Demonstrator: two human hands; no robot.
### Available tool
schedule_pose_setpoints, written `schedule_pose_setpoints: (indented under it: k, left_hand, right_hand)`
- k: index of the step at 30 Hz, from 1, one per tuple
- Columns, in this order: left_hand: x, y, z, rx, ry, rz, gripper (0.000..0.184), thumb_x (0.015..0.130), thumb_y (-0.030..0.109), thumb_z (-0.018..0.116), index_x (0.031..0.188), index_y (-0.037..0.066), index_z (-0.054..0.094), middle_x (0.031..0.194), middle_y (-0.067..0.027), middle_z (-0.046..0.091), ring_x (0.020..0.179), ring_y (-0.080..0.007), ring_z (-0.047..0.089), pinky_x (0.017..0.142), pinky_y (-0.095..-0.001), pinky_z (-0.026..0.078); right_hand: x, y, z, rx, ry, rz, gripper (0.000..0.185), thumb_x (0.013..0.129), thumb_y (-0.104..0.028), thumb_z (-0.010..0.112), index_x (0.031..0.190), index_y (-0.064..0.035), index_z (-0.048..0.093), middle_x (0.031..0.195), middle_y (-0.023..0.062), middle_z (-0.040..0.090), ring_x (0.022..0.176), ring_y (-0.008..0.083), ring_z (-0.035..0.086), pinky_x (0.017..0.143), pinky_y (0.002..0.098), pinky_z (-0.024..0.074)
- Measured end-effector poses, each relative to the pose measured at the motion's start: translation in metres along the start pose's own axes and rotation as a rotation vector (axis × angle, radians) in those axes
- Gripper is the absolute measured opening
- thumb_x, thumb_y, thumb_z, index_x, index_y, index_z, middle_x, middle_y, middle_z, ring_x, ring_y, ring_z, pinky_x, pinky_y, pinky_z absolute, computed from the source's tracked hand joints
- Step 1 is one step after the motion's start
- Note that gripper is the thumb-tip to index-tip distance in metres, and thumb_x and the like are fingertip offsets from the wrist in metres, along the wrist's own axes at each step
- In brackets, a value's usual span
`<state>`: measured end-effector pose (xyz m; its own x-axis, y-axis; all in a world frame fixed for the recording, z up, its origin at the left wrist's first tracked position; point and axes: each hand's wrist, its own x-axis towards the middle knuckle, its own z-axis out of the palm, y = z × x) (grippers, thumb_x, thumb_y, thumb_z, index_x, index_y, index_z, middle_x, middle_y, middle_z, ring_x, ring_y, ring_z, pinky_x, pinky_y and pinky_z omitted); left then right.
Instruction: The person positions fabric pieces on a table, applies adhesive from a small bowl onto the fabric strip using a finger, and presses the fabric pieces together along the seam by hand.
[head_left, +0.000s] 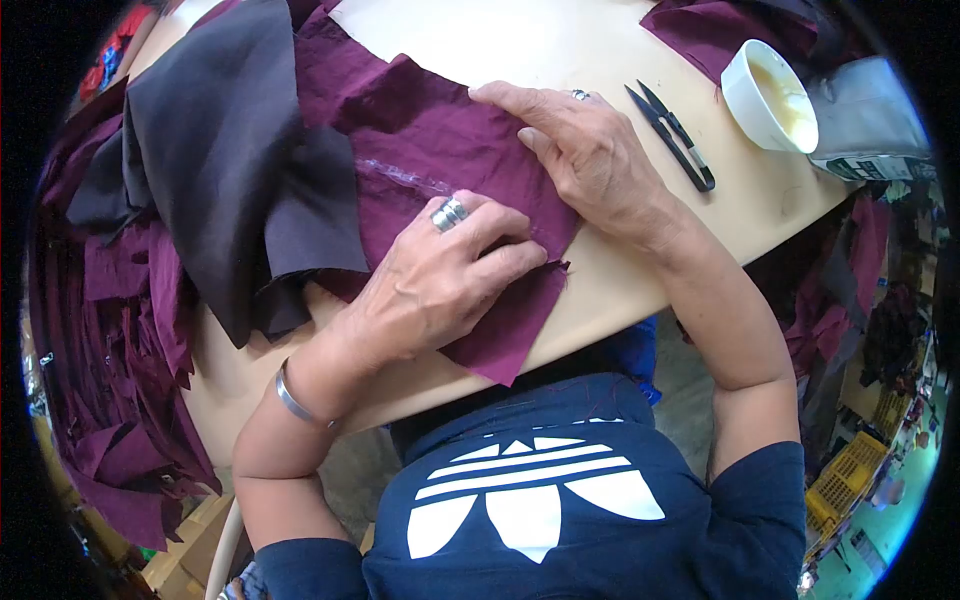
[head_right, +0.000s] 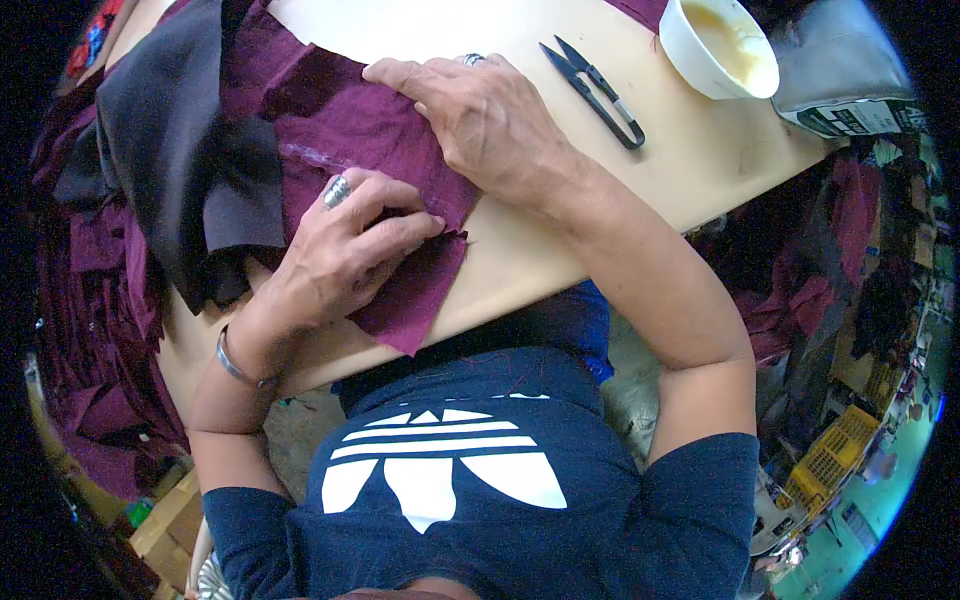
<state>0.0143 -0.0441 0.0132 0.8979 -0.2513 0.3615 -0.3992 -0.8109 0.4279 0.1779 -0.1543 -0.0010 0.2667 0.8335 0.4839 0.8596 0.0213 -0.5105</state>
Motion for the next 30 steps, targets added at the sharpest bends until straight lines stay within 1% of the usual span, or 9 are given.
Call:
schedule_pose_setpoints:
  k: [2, 5, 8, 14, 17, 20, 23, 29, 30]
  left_hand:
    - [-0.001, 0.002, 0.0, 0.046, -0.002, 0.039, 0.033, 0.069, 0.008, 0.058, 0.101, 0.004, 0.063, 0.096, -0.0094, 0.053, 0.084, -0.0246, 0.056, 0.074, -0.0363, 0.047]
    - [-0.005, 0.006, 0.002, 0.14, -0.007, 0.083, 0.034, 0.071, 0.013, 0.055, 0.103, 0.002, 0.061, 0.102, -0.0085, 0.053, 0.093, -0.0215, 0.057, 0.081, -0.0346, 0.049]
    - [-0.004, 0.008, 0.003, 0.131, -0.017, 0.069, 0.035, 0.07, 0.013, 0.056, 0.103, 0.002, 0.061, 0.104, -0.0088, 0.054, 0.095, -0.0216, 0.057, 0.085, -0.0359, 0.048]
    - [-0.008, 0.012, 0.004, 0.181, -0.016, 0.092, 0.032, 0.073, 0.015, 0.055, 0.103, 0.005, 0.061, 0.103, -0.0068, 0.056, 0.098, -0.0192, 0.058, 0.092, -0.0387, 0.045]
    - [-0.008, 0.013, 0.002, 0.176, -0.041, 0.1, 0.028, 0.075, 0.016, 0.055, 0.101, 0.008, 0.061, 0.104, -0.006, 0.058, 0.1, -0.018, 0.058, 0.094, -0.0386, 0.044]
    - [-0.01, 0.012, -0.001, 0.186, -0.096, 0.101, 0.034, 0.075, 0.016, 0.053, 0.107, 0.011, 0.063, 0.114, -0.0063, 0.06, 0.105, -0.0206, 0.059, 0.096, -0.0414, 0.044]
    - [-0.014, 0.013, -0.001, 0.23, -0.106, 0.139, 0.033, 0.078, 0.017, 0.051, 0.109, 0.012, 0.062, 0.119, -0.0064, 0.059, 0.11, -0.0202, 0.057, 0.097, -0.0406, 0.042]
    - [-0.011, 0.015, -0.003, 0.179, -0.145, 0.157, 0.035, 0.08, 0.018, 0.05, 0.113, 0.013, 0.06, 0.124, -0.006, 0.057, 0.112, -0.0206, 0.056, 0.096, -0.0389, 0.042]
    - [-0.01, 0.015, -0.004, 0.174, -0.153, 0.158, 0.035, 0.08, 0.018, 0.05, 0.113, 0.013, 0.059, 0.124, -0.0063, 0.057, 0.112, -0.0208, 0.056, 0.095, -0.0386, 0.042]
  right_hand:
    - [-0.001, 0.006, 0.005, -0.002, 0.097, -0.074, 0.042, 0.079, -0.005, 0.057, 0.121, -0.0131, 0.053, 0.093, 0.0125, 0.067, 0.082, 0.0291, 0.065, 0.074, 0.0406, 0.0495]
    - [-0.002, 0.0, -0.006, 0.009, -0.004, 0.01, 0.046, 0.078, -0.005, 0.06, 0.122, -0.0143, 0.052, 0.083, 0.0145, 0.066, 0.075, 0.0318, 0.064, 0.071, 0.0417, 0.0505]
    - [-0.004, 0.004, -0.008, 0.008, -0.026, -0.026, 0.049, 0.078, -0.006, 0.061, 0.124, -0.0171, 0.051, 0.076, 0.0159, 0.065, 0.07, 0.0336, 0.063, 0.068, 0.0421, 0.0515]
    - [-0.003, 0.006, -0.005, 0.123, -0.007, 0.026, 0.047, 0.079, -0.005, 0.059, 0.122, -0.02, 0.052, 0.078, 0.0156, 0.064, 0.067, 0.0333, 0.063, 0.067, 0.0413, 0.0528]
    - [0.0, -0.006, -0.016, 0.152, -0.139, 0.179, 0.043, 0.081, 0.003, 0.056, 0.122, -0.0098, 0.056, 0.116, 0.0101, 0.062, 0.102, 0.028, 0.062, 0.087, 0.034, 0.0489]
    - [0.0, -0.004, -0.015, 0.179, -0.133, 0.165, 0.042, 0.081, 0.002, 0.056, 0.122, -0.009, 0.056, 0.116, 0.01, 0.062, 0.102, 0.0275, 0.062, 0.088, 0.0342, 0.049]
    - [-0.001, 0.004, -0.003, 0.147, 0.045, -0.012, 0.046, 0.078, -0.004, 0.06, 0.121, -0.0193, 0.055, 0.081, 0.015, 0.066, 0.07, 0.0328, 0.064, 0.068, 0.0409, 0.053]
    - [-0.001, 0.003, -0.005, 0.104, -0.002, 0.027, 0.045, 0.078, -0.004, 0.061, 0.12, -0.0189, 0.055, 0.082, 0.0149, 0.066, 0.071, 0.0324, 0.064, 0.068, 0.0408, 0.0529]
    - [-0.001, 0.001, -0.007, 0.114, -0.042, 0.065, 0.043, 0.08, -0.003, 0.059, 0.121, -0.0163, 0.055, 0.093, 0.0131, 0.065, 0.081, 0.0307, 0.063, 0.075, 0.0389, 0.0515]
